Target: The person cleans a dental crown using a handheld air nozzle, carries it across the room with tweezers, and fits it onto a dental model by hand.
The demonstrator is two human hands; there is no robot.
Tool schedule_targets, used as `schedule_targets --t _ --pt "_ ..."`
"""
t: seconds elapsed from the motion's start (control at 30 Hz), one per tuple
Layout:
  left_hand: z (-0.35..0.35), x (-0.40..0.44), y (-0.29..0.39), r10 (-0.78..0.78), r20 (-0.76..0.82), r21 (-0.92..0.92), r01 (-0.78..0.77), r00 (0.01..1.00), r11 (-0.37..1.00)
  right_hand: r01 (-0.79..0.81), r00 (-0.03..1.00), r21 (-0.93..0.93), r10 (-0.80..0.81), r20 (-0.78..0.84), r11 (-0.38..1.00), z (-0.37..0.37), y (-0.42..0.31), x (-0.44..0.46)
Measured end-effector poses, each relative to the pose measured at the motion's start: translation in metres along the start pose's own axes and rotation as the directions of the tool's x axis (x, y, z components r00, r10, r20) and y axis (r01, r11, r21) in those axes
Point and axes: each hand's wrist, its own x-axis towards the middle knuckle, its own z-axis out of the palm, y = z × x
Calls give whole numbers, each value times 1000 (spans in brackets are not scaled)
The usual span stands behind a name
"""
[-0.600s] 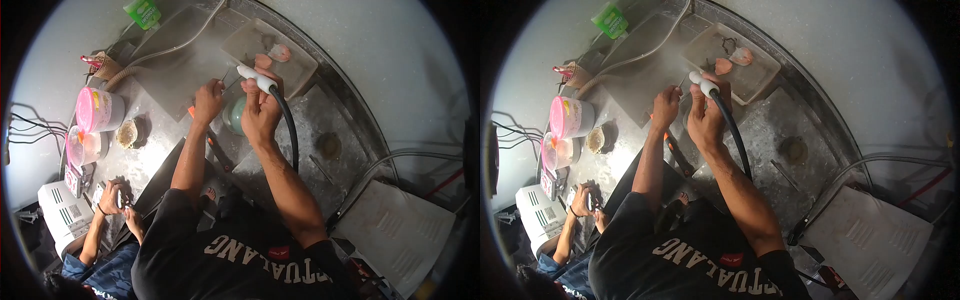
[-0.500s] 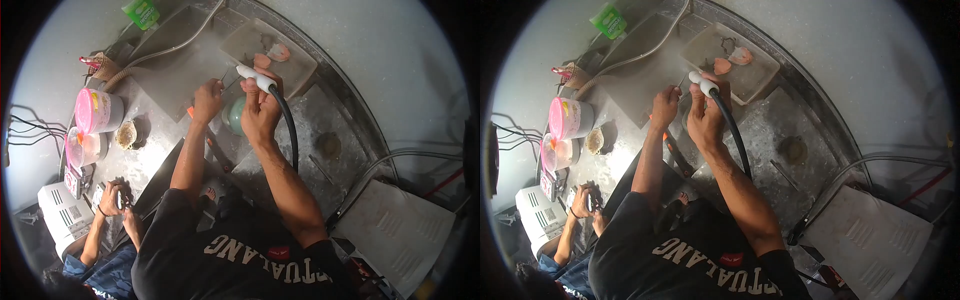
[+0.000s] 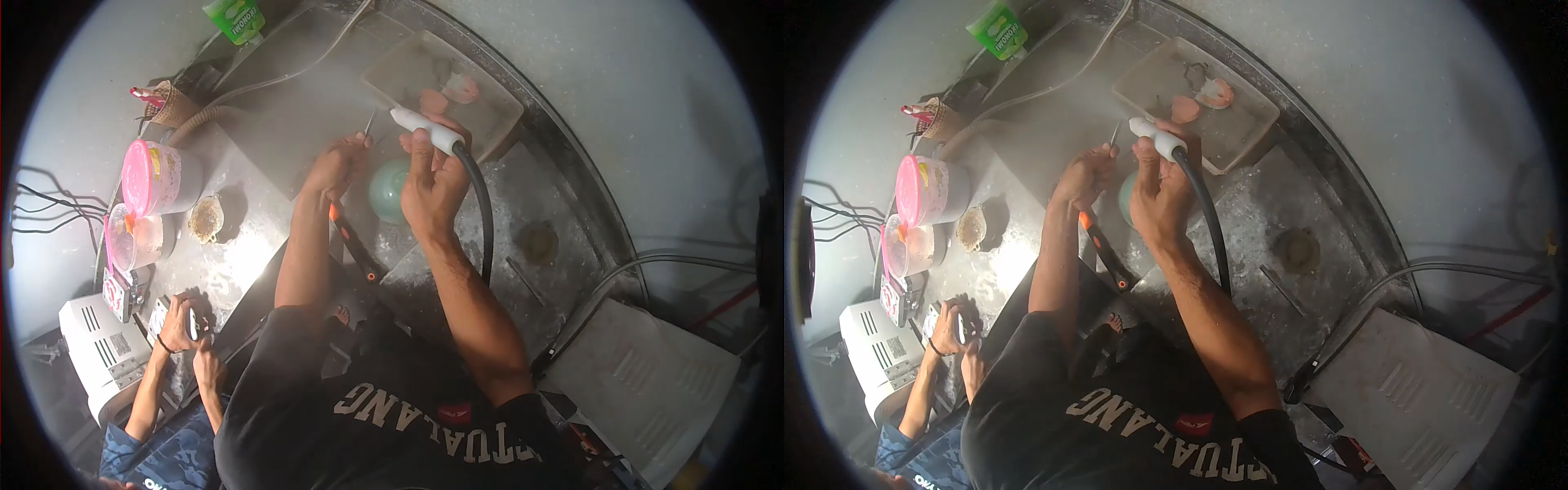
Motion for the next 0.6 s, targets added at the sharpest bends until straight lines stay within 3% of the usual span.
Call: schedule_targets --t 0.6 --pt "4 -6 3 -45 -14 -36 44 999 998 -11 1000 25 11 -4 1000 3 -5 2"
